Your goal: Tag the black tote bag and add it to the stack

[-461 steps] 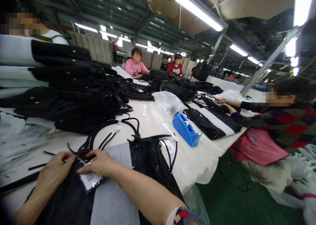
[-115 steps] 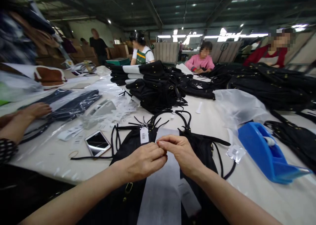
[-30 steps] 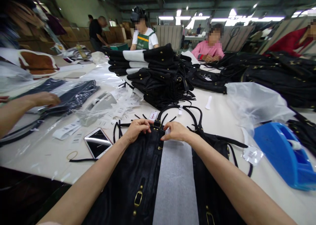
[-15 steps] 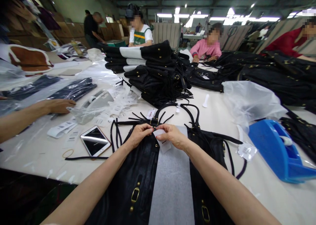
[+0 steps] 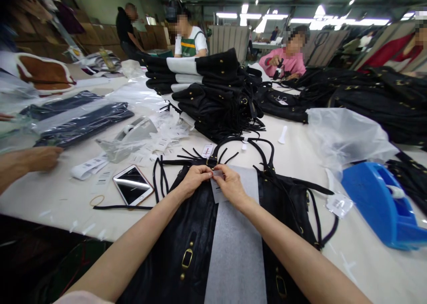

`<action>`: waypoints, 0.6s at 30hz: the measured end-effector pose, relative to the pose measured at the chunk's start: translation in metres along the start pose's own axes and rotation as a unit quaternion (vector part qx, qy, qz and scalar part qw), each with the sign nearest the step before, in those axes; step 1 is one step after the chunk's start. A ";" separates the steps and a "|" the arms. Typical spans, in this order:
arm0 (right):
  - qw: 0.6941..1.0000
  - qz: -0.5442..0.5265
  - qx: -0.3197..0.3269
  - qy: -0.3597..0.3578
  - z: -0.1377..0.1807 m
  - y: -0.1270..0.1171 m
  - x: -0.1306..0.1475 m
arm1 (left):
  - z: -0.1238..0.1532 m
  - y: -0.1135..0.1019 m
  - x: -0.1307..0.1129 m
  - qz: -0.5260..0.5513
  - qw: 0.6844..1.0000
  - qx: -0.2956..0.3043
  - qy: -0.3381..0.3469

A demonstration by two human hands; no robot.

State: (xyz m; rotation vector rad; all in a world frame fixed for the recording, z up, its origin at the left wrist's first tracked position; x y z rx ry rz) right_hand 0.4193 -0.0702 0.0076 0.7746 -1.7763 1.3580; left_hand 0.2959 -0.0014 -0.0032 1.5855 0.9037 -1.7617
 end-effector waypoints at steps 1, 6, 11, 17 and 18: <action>0.999 0.044 -0.010 -0.030 0.001 0.000 0.001 | 0.000 0.000 0.000 0.001 1.000 0.002 -0.001; 0.986 0.140 0.010 -0.087 0.001 0.001 0.006 | -0.001 -0.003 0.002 -0.003 1.000 0.007 -0.005; 0.976 0.178 -0.019 -0.121 -0.005 0.002 0.009 | -0.002 -0.003 0.005 -0.055 0.998 -0.026 -0.001; 0.985 0.128 0.010 -0.116 -0.011 0.003 0.024 | -0.003 -0.002 0.001 -0.131 0.991 -0.029 0.008; 0.993 0.089 0.015 -0.072 -0.013 0.004 0.023 | -0.001 -0.003 0.000 -0.140 0.990 -0.028 0.013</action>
Point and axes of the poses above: each hand's wrist, its own z-axis away from the middle knuckle, its own y-axis out of the palm, x = y × z, the point moved 2 cm from there along -z, towards the middle knuckle, and after that the axes turned 2 degrees about x, right-handed, at the moved point
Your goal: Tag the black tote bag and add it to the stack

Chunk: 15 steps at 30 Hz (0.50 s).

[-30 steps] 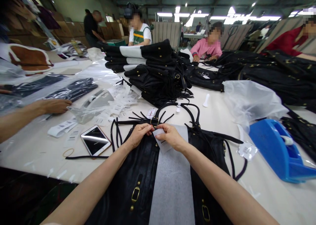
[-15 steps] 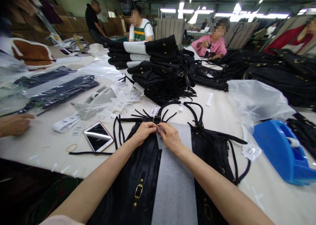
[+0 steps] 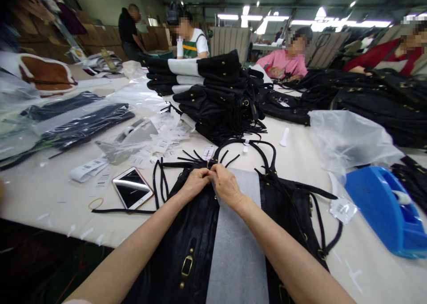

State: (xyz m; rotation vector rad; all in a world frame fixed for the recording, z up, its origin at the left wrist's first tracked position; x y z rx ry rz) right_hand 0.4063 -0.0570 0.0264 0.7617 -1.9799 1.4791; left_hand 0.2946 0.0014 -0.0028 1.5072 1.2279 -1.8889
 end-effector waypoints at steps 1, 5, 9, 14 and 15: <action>0.997 -0.051 -0.005 0.050 -0.002 0.003 -0.003 | 0.002 -0.001 -0.001 -0.013 1.000 -0.006 0.008; 0.927 -0.312 -0.040 0.206 -0.004 0.018 -0.020 | 0.010 -0.009 0.000 -0.067 0.992 -0.101 0.044; 0.853 -0.460 -0.035 0.242 0.000 0.025 -0.028 | 0.013 -0.009 0.005 0.014 0.992 -0.120 0.037; 0.818 -0.515 -0.021 0.257 0.004 0.022 -0.026 | 0.010 -0.002 0.009 0.114 0.989 -0.088 0.026; 0.813 -0.520 -0.022 0.262 0.004 0.021 -0.026 | 0.010 -0.002 0.009 0.126 0.987 -0.091 0.026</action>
Point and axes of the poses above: each hand's wrist, its own z-axis away from the middle knuckle, its own y-axis out of the palm, x = y × z, the point moved 2 cm from there along -z, towards the middle knuckle, and after that the axes turned 2 degrees about x, right-handed, at the moved point
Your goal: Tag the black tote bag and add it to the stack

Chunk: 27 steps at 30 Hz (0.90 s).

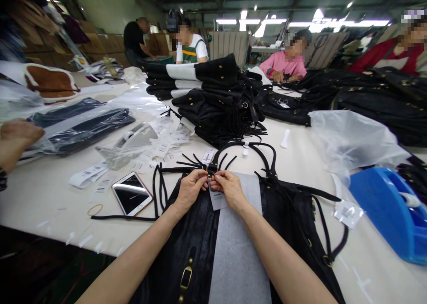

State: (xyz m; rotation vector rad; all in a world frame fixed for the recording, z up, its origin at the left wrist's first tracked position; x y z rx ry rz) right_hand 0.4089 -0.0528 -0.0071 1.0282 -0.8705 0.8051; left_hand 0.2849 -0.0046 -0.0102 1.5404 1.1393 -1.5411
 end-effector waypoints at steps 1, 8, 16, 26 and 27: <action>1.000 -0.004 -0.001 0.003 0.000 0.000 0.000 | 0.000 0.000 0.000 0.010 1.000 -0.008 -0.001; 1.000 -0.025 0.001 0.011 -0.003 -0.003 -0.002 | 0.002 -0.003 0.000 0.028 0.999 -0.015 -0.019; 1.000 -0.026 0.005 0.007 -0.004 -0.005 -0.003 | 0.004 -0.001 -0.002 -0.079 0.996 0.030 0.000; 1.000 0.003 0.019 0.008 -0.004 -0.004 -0.003 | 0.005 0.003 -0.001 -0.233 0.967 0.083 0.059; 1.000 0.010 0.020 0.007 -0.004 -0.004 -0.004 | 0.005 0.003 0.000 -0.236 0.966 0.084 0.061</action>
Point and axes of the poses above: each hand's wrist, its own z-axis away from the middle knuckle, its own y-axis out of the palm, x = y × z, the point moved 2 cm from there along -z, towards the middle knuckle, and after that the axes turned 2 degrees about x, right-handed, at the moved point
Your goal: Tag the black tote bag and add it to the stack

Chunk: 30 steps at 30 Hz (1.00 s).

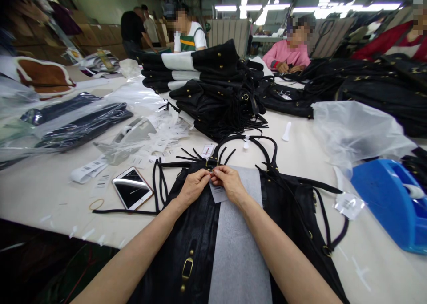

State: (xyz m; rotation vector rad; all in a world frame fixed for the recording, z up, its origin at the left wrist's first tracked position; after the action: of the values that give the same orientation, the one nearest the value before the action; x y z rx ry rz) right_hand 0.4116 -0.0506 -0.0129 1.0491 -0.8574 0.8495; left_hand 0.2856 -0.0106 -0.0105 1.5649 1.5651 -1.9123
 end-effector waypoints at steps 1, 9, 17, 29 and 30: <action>1.000 0.010 0.001 -0.001 0.000 0.000 0.000 | 0.000 0.000 0.000 -0.003 1.000 0.001 0.001; 0.994 0.105 0.014 -0.003 -0.002 -0.001 0.000 | 0.001 0.002 0.005 -0.023 1.000 0.004 0.001; 0.985 0.168 0.014 0.016 -0.003 0.001 0.002 | -0.001 0.002 0.006 -0.034 0.999 0.019 -0.007; 0.889 0.443 -0.041 -0.114 0.025 0.013 0.019 | 0.002 -0.019 -0.003 0.008 1.000 0.012 0.011; 0.840 0.520 -0.056 -0.145 0.033 0.015 0.022 | -0.002 -0.028 -0.004 0.003 1.000 -0.006 -0.003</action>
State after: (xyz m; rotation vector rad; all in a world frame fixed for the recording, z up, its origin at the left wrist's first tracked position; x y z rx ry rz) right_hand 0.4012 -0.0737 0.0205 0.5458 -1.7798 1.5294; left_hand 0.2683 0.0012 0.0089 1.5554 1.5652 -1.8983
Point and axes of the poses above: each hand's wrist, its own z-axis away from the middle knuckle, its own y-axis out of the palm, x = y × z, the point moved 2 cm from there along -z, towards the middle knuckle, and after that the axes turned 2 degrees about x, right-handed, at the moved point
